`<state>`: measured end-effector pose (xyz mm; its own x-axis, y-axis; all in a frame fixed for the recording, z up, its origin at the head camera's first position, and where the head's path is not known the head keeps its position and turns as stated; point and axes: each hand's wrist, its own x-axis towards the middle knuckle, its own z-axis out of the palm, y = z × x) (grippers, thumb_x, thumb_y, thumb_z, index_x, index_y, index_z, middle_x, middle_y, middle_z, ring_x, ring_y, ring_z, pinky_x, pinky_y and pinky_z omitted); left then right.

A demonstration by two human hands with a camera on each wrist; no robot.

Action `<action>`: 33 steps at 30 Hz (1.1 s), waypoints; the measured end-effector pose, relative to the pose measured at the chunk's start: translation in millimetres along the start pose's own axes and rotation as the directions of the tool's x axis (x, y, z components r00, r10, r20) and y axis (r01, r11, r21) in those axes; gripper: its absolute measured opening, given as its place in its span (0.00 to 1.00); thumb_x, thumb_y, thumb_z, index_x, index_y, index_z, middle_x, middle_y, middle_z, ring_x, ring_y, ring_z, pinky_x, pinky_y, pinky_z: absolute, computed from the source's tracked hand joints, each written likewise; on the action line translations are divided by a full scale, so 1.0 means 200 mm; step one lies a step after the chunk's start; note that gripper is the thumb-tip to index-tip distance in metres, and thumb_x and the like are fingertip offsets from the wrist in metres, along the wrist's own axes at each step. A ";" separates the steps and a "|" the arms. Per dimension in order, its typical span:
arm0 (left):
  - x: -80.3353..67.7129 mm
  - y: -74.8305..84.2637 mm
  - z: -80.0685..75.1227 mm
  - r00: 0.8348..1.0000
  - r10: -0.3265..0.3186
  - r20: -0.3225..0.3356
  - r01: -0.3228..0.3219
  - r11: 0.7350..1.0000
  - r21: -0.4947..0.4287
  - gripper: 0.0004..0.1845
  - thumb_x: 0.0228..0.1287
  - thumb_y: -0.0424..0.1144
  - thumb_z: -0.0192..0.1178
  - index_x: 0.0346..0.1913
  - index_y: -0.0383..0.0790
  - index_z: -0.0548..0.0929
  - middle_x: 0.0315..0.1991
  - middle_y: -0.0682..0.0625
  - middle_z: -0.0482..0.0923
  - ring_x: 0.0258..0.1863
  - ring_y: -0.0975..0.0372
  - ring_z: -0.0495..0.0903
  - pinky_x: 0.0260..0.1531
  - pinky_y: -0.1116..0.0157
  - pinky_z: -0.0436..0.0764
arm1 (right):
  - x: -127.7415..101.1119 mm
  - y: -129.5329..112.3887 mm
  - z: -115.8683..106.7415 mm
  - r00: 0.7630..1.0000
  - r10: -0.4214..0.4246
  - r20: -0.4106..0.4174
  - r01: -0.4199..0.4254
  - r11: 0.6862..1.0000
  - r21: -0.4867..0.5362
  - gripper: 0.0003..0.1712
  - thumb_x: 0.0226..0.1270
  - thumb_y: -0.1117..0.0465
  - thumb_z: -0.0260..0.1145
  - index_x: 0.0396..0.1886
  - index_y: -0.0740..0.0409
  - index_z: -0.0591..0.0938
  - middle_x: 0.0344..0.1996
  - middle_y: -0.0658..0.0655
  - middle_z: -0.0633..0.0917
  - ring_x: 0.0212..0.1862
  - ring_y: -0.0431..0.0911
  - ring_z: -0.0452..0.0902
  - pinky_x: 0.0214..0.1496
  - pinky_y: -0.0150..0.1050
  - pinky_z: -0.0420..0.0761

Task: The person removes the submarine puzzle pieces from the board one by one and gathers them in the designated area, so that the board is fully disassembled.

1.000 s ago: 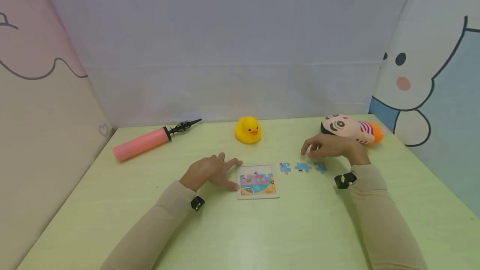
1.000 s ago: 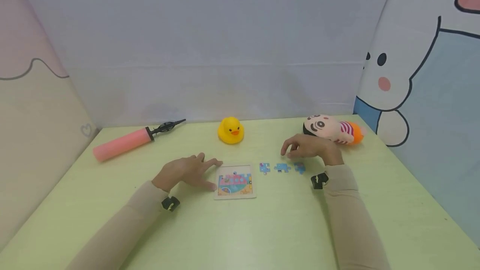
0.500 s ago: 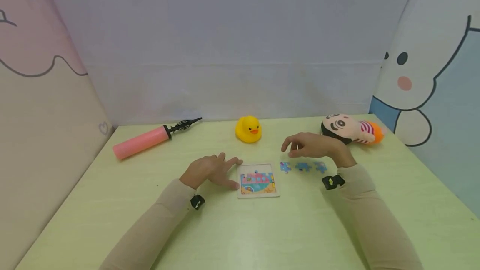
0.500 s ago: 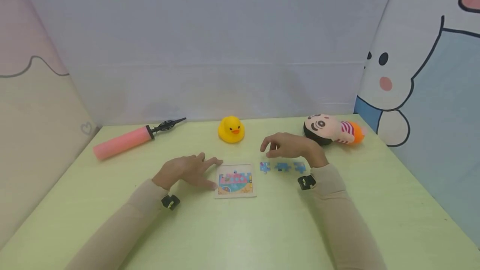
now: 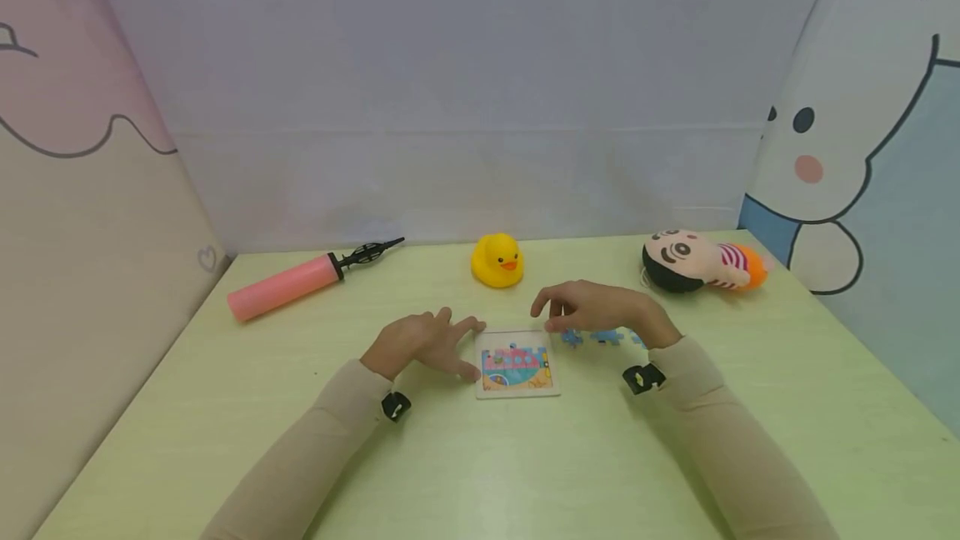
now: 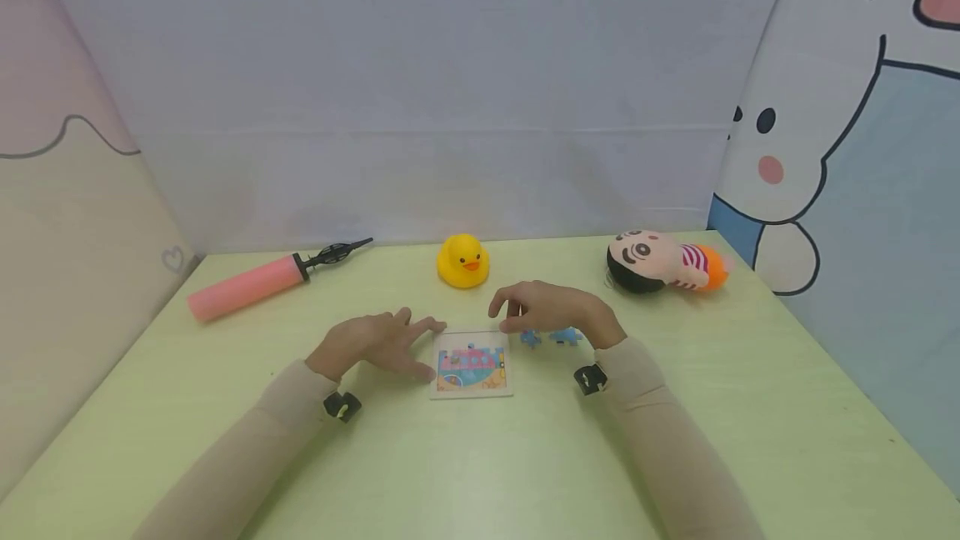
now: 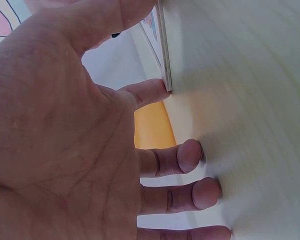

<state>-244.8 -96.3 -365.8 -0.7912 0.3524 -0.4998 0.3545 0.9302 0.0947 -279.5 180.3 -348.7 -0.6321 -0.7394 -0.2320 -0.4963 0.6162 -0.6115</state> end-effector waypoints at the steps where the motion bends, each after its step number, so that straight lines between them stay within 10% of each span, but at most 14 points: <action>1: 0.00 0.00 0.00 1.000 -0.004 -0.001 0.004 1.000 -0.002 0.43 0.60 0.69 0.61 0.76 0.66 0.59 0.67 0.40 0.64 0.54 0.46 0.73 0.49 0.45 0.76 | 0.01 -0.01 0.01 1.000 0.008 0.006 -0.008 1.000 0.004 0.14 0.75 0.60 0.62 0.57 0.57 0.79 0.38 0.54 0.84 0.36 0.53 0.79 0.40 0.40 0.78; 33: -0.01 0.02 0.02 0.999 -0.008 -0.044 0.012 0.997 0.079 0.43 0.59 0.74 0.57 0.75 0.67 0.58 0.60 0.41 0.67 0.49 0.49 0.74 0.43 0.48 0.79 | 0.15 -0.15 0.25 0.993 -0.043 0.107 0.048 0.998 -0.040 0.19 0.68 0.60 0.70 0.53 0.59 0.74 0.28 0.48 0.76 0.31 0.39 0.69 0.39 0.33 0.72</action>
<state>-240.3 -94.4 -369.2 -0.8152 0.3490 -0.4621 0.3837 0.9232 0.0205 -254.4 125.2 -374.2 -0.5425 -0.7902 -0.2850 -0.5497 0.5905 -0.5909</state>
